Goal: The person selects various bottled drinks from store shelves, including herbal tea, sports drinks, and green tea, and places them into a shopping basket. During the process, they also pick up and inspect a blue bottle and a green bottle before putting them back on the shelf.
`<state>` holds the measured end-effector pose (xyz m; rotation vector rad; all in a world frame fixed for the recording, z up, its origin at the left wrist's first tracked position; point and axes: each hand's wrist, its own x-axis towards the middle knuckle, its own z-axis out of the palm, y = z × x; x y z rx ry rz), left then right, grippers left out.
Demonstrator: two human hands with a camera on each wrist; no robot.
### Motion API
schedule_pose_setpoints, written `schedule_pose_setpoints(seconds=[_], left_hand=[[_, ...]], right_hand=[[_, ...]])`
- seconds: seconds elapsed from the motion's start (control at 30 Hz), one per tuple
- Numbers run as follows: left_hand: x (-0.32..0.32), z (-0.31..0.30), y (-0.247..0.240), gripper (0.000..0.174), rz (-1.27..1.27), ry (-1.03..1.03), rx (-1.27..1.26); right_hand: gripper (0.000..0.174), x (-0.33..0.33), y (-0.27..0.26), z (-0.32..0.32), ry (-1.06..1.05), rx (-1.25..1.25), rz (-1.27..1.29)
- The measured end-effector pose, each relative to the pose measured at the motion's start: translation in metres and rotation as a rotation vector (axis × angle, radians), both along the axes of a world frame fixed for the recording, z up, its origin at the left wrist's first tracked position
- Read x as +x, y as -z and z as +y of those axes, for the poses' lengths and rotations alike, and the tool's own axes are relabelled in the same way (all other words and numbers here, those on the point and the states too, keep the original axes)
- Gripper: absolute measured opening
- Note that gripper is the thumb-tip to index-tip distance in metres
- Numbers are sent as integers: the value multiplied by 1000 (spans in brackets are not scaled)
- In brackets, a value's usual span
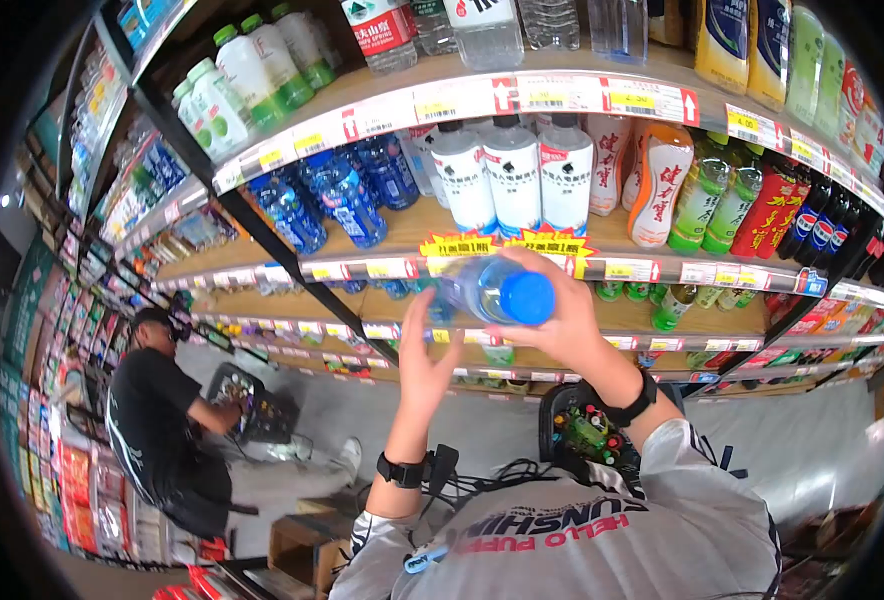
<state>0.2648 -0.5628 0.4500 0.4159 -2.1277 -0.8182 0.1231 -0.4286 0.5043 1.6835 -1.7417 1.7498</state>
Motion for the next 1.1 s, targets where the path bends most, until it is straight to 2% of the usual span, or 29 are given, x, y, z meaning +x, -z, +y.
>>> schedule_pose_setpoints(seconds=[0.07,0.13,0.2,0.37,0.4,0.5,0.53,0.63,0.67,0.8,0.9,0.93,1.03,1.1], left_hand=[[-6,-11,-25,66,84,40,-57],[-16,-35,-23,76,100,73,-72],[-28,-66,-9,77,139,122,33],[-54,-115,23,76,291,299,346],[-56,-118,25,75,277,255,310],[-61,-131,16,76,344,421,576],[-58,-127,9,76,379,395,686],[-60,-131,1,70,363,366,594],[-62,-131,1,74,358,335,605],[-65,-129,-1,75,288,301,510],[-66,-128,1,75,259,311,493],[-63,-118,-3,68,353,320,571],[-55,-108,-2,60,473,268,434],[-55,-96,2,50,534,198,428]], right_hand=[[68,6,-22,-34,-73,-103,-67],[64,6,-34,-69,-72,-82,73],[60,12,-37,-94,-34,-78,178],[63,13,-20,-140,49,1,119],[63,11,-18,-148,78,-4,134],[65,1,-18,-169,116,7,108],[66,-4,-20,-176,121,15,90],[67,-14,-23,-202,189,-85,63],[67,-16,-27,-209,190,-3,-82],[70,-29,-44,-233,166,79,-202],[70,-51,-32,-264,246,64,-81],[73,-57,-28,-271,260,122,-54],[76,-65,-20,-282,353,64,89],[80,-64,-18,-283,293,179,16]])
